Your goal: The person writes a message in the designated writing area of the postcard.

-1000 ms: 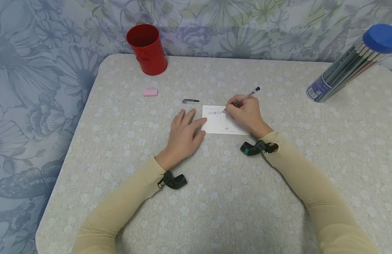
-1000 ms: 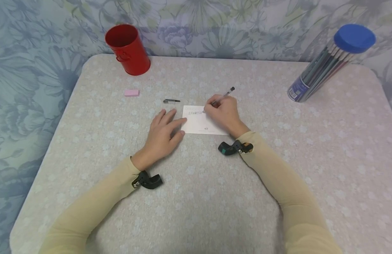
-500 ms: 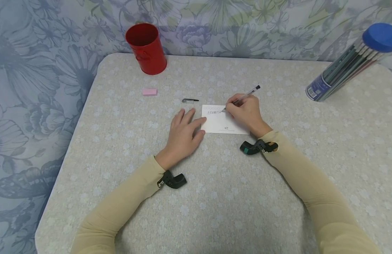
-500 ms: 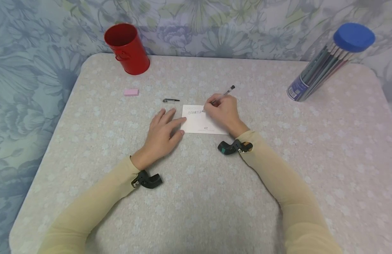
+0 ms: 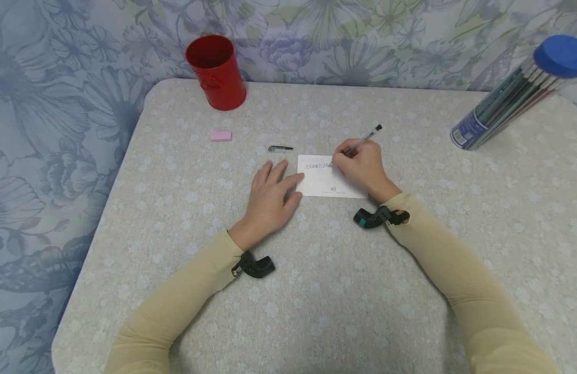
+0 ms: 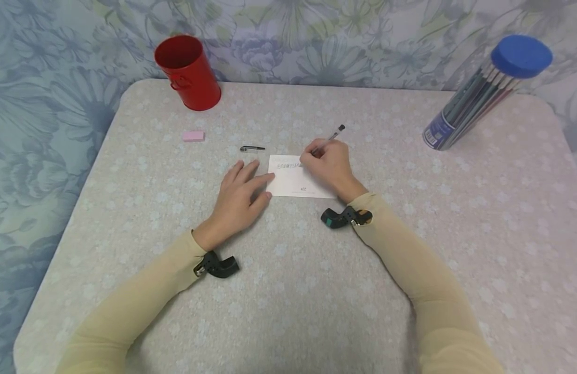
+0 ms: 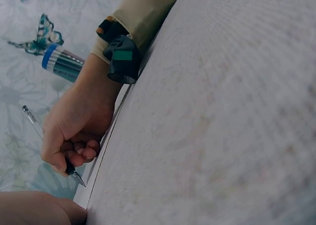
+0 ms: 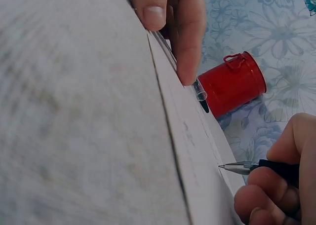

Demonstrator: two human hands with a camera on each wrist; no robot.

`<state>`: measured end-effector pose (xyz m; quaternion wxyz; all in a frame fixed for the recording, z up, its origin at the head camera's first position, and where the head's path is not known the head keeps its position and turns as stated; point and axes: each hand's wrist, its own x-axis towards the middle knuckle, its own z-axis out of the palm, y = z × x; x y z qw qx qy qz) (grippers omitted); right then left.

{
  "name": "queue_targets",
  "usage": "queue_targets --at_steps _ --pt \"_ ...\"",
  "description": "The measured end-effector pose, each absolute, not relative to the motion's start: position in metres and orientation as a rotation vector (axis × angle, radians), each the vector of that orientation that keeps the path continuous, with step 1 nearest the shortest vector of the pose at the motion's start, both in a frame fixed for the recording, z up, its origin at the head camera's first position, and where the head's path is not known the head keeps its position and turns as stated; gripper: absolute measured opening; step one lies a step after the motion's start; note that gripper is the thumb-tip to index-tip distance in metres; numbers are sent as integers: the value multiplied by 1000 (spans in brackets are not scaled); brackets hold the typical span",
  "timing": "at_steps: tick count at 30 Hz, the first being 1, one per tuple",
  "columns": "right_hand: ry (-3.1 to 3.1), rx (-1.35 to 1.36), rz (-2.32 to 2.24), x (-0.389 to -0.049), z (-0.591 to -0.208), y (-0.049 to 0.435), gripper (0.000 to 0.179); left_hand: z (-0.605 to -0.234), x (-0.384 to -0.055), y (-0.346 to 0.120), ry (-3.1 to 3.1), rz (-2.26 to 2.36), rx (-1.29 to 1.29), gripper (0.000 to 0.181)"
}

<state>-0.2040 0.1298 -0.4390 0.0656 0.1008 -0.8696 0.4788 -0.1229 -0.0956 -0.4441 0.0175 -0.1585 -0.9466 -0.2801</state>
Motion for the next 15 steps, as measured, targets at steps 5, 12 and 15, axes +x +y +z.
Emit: queue_targets --at_steps 5,12,15 --pt "-2592 287 1452 -204 -438 130 17 -444 -122 -96 -2936 -877 -500 39" --pt "-2587 265 1422 -205 -440 132 17 -446 -123 -97 -2929 -881 -507 39" --pt "-2583 263 1423 -205 -441 132 17 -446 -123 -97 -2930 -883 -508 39"
